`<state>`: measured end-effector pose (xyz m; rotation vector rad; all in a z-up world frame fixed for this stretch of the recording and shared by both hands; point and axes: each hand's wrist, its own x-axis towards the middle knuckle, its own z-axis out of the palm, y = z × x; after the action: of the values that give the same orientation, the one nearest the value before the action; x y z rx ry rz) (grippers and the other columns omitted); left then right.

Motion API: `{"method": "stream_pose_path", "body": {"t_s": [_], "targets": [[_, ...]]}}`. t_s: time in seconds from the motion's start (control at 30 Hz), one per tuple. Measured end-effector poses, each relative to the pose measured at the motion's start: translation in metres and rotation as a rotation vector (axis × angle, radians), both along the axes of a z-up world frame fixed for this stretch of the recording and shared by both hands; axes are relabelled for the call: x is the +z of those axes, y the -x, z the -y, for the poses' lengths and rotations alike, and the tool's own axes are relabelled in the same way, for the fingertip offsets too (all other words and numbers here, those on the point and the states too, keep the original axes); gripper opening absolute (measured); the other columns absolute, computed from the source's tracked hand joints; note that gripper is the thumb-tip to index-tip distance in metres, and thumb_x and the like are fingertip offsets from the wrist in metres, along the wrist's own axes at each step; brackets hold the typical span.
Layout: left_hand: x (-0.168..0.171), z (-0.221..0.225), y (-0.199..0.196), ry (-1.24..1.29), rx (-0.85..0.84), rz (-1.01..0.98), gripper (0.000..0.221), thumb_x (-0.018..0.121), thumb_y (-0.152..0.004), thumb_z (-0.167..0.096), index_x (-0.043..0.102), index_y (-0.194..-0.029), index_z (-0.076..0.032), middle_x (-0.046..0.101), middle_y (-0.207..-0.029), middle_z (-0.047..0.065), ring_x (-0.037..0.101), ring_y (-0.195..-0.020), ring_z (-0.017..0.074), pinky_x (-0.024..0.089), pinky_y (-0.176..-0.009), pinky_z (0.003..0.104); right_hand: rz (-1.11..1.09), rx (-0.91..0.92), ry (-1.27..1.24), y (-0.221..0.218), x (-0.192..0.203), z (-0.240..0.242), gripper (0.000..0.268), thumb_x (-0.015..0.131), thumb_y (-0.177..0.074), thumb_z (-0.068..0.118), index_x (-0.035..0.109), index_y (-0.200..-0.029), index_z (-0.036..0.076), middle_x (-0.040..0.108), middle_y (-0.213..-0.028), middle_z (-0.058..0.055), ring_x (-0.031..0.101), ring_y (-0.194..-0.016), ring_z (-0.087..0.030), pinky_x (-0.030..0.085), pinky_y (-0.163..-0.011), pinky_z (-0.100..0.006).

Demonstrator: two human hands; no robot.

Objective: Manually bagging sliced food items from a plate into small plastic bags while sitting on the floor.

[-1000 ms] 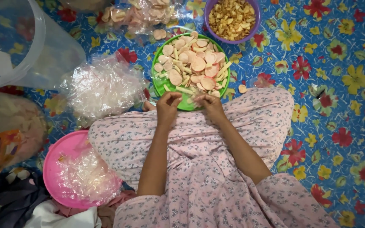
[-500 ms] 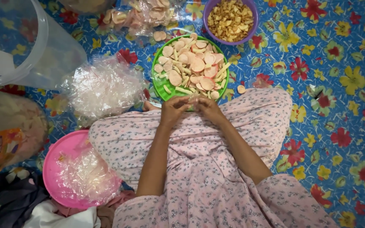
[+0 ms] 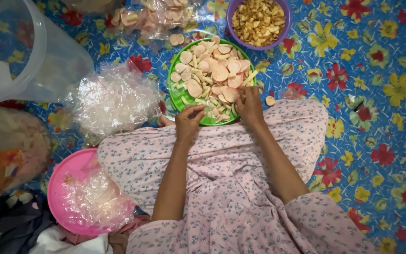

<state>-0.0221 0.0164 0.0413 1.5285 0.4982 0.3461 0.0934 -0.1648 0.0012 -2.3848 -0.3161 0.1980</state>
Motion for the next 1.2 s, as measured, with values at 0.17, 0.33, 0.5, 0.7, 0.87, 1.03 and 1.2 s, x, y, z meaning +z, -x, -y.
{"method": "stream_pose_path", "body": {"t_s": [0.17, 0.33, 0.5, 0.7, 0.87, 1.03, 1.2], "targets": [[-0.01, 0.0, -0.004, -0.003, 0.003, -0.017, 0.023, 0.077, -0.069, 0.001, 0.072, -0.09, -0.006, 0.065, -0.082, 0.01, 0.066, -0.075, 0.0174, 0.055, -0.068, 0.026, -0.018, 0.017, 0.043, 0.002, -0.001, -0.006, 0.027, 0.068, -0.079, 0.013, 0.059, -0.104, 0.01, 0.046, -0.105, -0.007, 0.064, -0.085, -0.036, 0.055, -0.073, -0.045], [-0.019, -0.002, -0.006, -0.026, 0.016, 0.021, 0.023, 0.079, -0.069, -0.001, 0.073, -0.09, -0.007, 0.066, -0.082, 0.008, 0.067, -0.074, 0.017, 0.055, -0.065, 0.024, 0.0, 0.009, -0.262, 0.008, 0.01, -0.01, 0.016, 0.069, -0.083, 0.011, 0.06, -0.096, 0.009, 0.058, -0.092, -0.008, 0.064, -0.09, -0.032, 0.053, -0.069, -0.037], [-0.011, -0.003, -0.009, -0.032, 0.008, 0.046, 0.023, 0.079, -0.069, -0.001, 0.072, -0.09, -0.006, 0.067, -0.083, 0.011, 0.068, -0.075, 0.02, 0.055, -0.065, 0.027, -0.143, -0.065, -0.481, 0.014, 0.001, -0.007, 0.018, 0.07, -0.083, 0.013, 0.062, -0.099, 0.01, 0.064, -0.085, -0.007, 0.065, -0.081, -0.022, 0.053, -0.064, -0.031], [-0.009, -0.002, -0.009, -0.007, -0.016, 0.057, 0.024, 0.079, -0.068, 0.0, 0.072, -0.091, -0.006, 0.067, -0.083, 0.011, 0.068, -0.077, 0.0218, 0.056, -0.065, 0.028, -0.176, -0.009, -0.568, 0.018, -0.005, -0.006, 0.017, 0.069, -0.082, 0.006, 0.067, -0.099, 0.008, 0.066, -0.082, -0.01, 0.064, -0.073, -0.017, 0.052, -0.059, -0.029], [-0.014, -0.002, -0.008, -0.008, -0.031, 0.077, 0.026, 0.08, -0.067, 0.0, 0.072, -0.091, -0.005, 0.067, -0.084, 0.011, 0.068, -0.078, 0.0221, 0.056, -0.066, 0.028, -0.176, 0.023, -0.552, 0.021, -0.004, -0.006, 0.017, 0.07, -0.082, 0.008, 0.069, -0.098, 0.009, 0.066, -0.081, -0.008, 0.063, -0.073, -0.015, 0.052, -0.06, -0.028], [-0.011, -0.003, -0.005, -0.043, -0.036, 0.101, 0.026, 0.079, -0.068, 0.002, 0.072, -0.092, -0.006, 0.066, -0.085, 0.01, 0.068, -0.076, 0.0217, 0.056, -0.065, 0.028, -0.168, 0.018, -0.557, 0.021, -0.004, -0.002, 0.015, 0.07, -0.083, 0.009, 0.07, -0.098, 0.009, 0.066, -0.081, -0.008, 0.062, -0.071, -0.014, 0.051, -0.061, -0.027], [-0.009, -0.003, -0.002, -0.077, -0.046, 0.114, 0.026, 0.077, -0.069, 0.002, 0.071, -0.093, -0.006, 0.066, -0.086, 0.011, 0.068, -0.076, 0.0226, 0.056, -0.065, 0.028, -0.158, 0.026, -0.559, 0.025, -0.006, -0.002, 0.015, 0.07, -0.083, 0.009, 0.07, -0.098, 0.008, 0.066, -0.079, -0.008, 0.062, -0.07, -0.014, 0.051, -0.059, -0.026]]}}
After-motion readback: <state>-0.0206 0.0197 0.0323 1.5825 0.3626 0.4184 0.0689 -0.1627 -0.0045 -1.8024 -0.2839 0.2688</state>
